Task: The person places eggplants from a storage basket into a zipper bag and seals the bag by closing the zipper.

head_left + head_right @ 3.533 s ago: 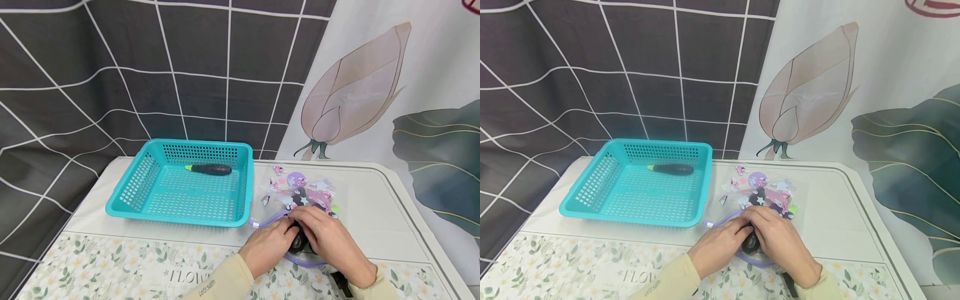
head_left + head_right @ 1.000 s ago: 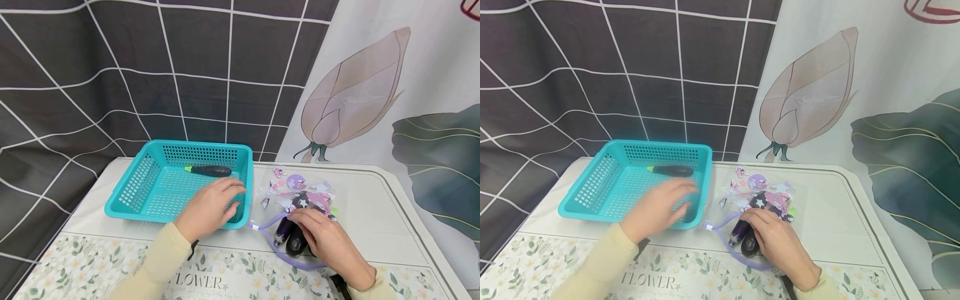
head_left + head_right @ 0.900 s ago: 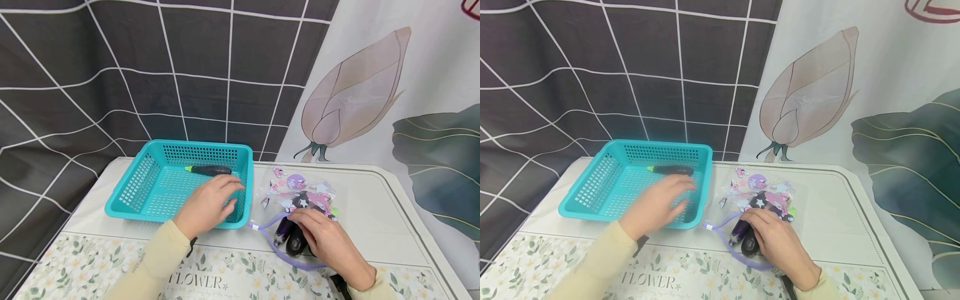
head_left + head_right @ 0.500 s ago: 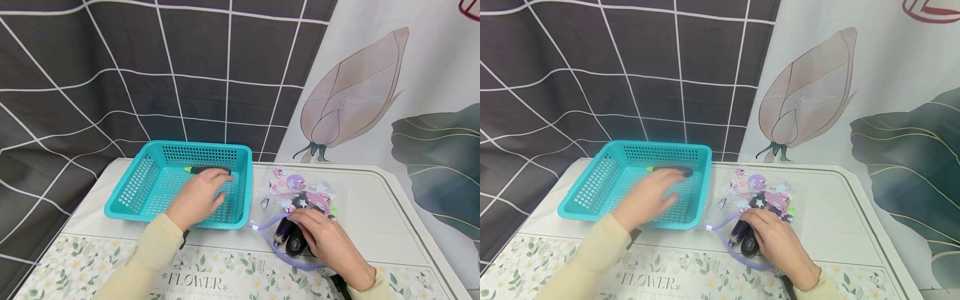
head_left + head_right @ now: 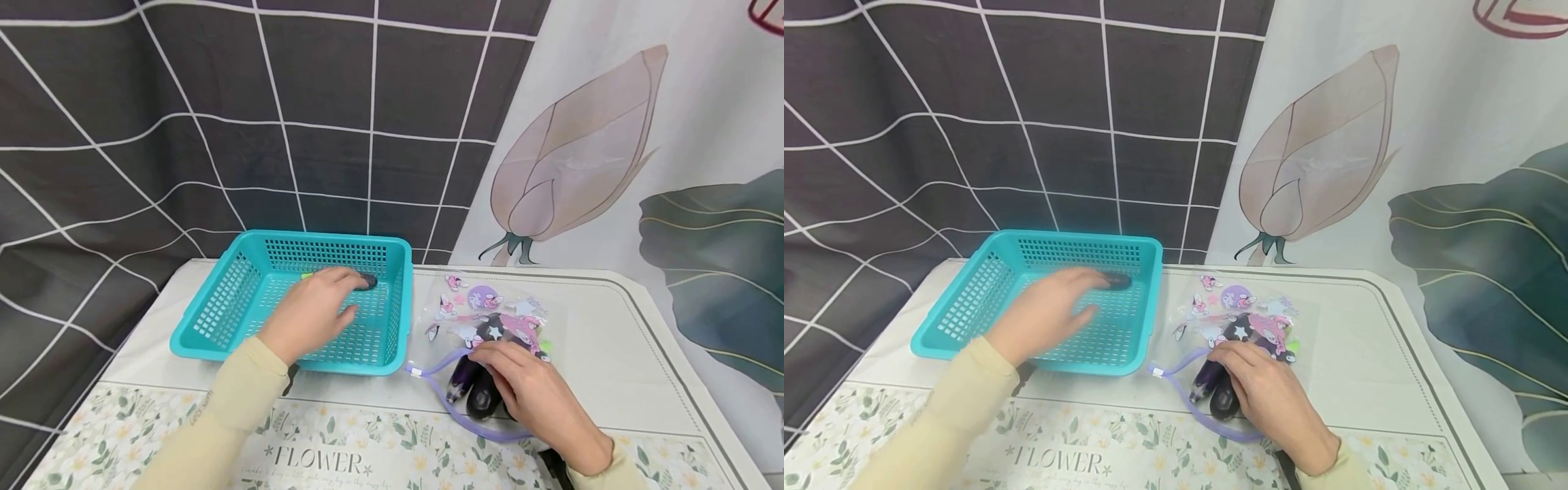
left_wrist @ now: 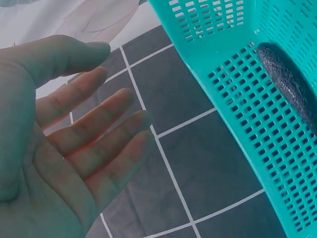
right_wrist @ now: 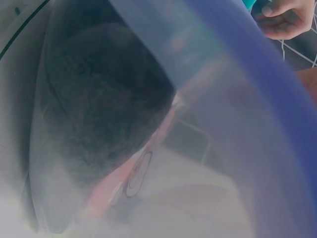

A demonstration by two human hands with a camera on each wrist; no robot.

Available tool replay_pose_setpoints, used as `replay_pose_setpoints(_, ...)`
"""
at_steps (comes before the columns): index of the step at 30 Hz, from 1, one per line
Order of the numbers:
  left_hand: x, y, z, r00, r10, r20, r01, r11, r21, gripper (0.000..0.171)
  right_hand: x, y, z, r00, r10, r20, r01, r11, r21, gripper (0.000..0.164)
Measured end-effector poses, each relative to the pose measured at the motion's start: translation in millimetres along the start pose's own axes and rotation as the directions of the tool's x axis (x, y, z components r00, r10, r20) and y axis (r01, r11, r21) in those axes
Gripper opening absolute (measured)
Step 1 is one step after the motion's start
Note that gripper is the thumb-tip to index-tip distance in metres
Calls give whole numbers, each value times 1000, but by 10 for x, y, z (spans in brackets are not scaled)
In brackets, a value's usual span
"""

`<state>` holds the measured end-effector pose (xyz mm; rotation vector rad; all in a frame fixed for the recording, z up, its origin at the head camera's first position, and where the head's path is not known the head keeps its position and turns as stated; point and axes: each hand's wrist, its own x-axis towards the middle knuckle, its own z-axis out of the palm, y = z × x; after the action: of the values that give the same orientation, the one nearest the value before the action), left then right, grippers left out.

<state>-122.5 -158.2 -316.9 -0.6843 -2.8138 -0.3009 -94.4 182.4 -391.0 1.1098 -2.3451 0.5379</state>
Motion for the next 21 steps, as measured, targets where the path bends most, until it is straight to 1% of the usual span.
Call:
replay_pose_setpoints(9,44,-34,-81,998,-34,52,35,999,-5,38,-2,11,5,1000,-5,8,5,1000,12,46)
replay_pose_setpoints(14,76,-78,-102,997,-47,57,47,999,1,36,-4,10,8,1000,-5,0,5,1000,2,46)
replay_pose_setpoints(21,88,-165,-106,996,-44,73,44,999,1,35,-1,9,11,1000,0,5,0,1000,2,47)
